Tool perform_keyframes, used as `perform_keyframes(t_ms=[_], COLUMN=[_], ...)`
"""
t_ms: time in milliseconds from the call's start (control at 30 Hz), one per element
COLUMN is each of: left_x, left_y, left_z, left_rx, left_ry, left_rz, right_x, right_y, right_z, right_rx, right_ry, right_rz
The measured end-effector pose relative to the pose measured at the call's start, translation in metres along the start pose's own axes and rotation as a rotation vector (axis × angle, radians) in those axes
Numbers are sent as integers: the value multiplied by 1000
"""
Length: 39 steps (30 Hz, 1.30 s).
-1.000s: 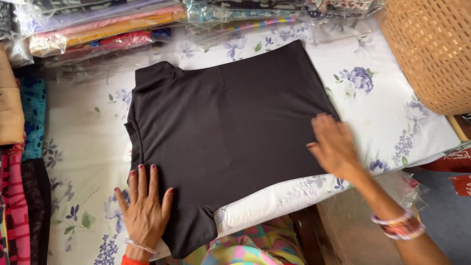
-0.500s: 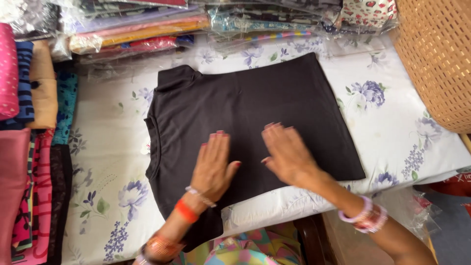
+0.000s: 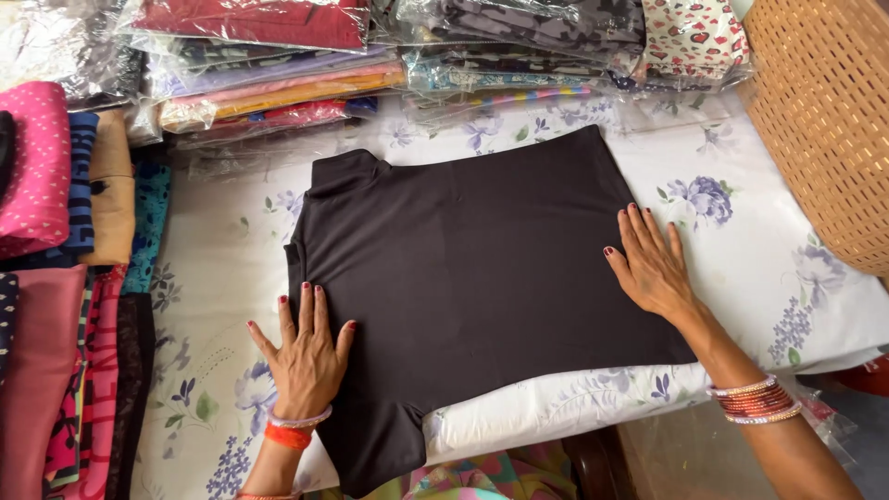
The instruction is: The recorder is seen folding various items of clothing, including leggings and a t-shirt, on a table.
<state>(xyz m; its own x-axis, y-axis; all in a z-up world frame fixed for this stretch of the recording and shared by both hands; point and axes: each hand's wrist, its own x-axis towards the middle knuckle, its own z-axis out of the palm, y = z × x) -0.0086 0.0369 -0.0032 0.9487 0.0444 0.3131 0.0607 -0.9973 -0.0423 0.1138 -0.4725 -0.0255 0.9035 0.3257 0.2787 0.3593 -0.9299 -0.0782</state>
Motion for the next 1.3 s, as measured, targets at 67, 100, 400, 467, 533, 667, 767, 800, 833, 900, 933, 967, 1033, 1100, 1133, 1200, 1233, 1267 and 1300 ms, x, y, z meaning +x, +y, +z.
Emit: perform_keyframes(t_ms=[67,100,400,467,533,667,767,800,833,900,933,967,1033,1100,1133,1200,1233,1267,1300], left_x=[11,22,99,107,111,113,114,116,119,128,134,138,151,154,156,163,165,169,174], left_y=[7,15,127,117,89,15,-7,-3,1,22,33,49,81,106,118,112,109,94,79], left_z=[-8,-13,60,62,44,72,97,96,95,77,67,75,91,96,99,70,56,52,48], left_rx=[62,1,-465,-397,-234,-73,-83,-41,1,90,177,177,-297,-344,-391,-353,-315,-316,-198], left_ry=[0,21,198,220,191,180,248,211,174,111,45,48,214,204,182,88,-9,-12,-115], left_rz=[-15,39,393,417,195,-68,-132,-162,-192,-168,-142,-145,118,196,271,254,230,233,130], right_x=[9,18,78,91,104,115,114,115,116,123,126,130,139,140,141,150,153,164,174], right_y=[-10,-22,-142,-125,-95,-6,21,22,23,5,-4,-38,-104,-116,-121,-117,-115,-99,-84], right_z=[0,-5,18,24,28,37,52,55,58,53,50,27,-20,21,41,51,56,49,42], right_rx=[-53,-106,113,122,-119,-51,4,-26,-56,-118,-180,-180,-195,-133,-69,53,176,176,37], right_ry=[24,27,12,0,-56,-140,-104,-110,-115,-121,-129,-126,-294,-256,-228,-184,-143,-145,-217], right_rz=[18,12,-382,-399,-239,52,155,183,212,203,197,195,-9,-143,-278,-345,-415,-411,-234])
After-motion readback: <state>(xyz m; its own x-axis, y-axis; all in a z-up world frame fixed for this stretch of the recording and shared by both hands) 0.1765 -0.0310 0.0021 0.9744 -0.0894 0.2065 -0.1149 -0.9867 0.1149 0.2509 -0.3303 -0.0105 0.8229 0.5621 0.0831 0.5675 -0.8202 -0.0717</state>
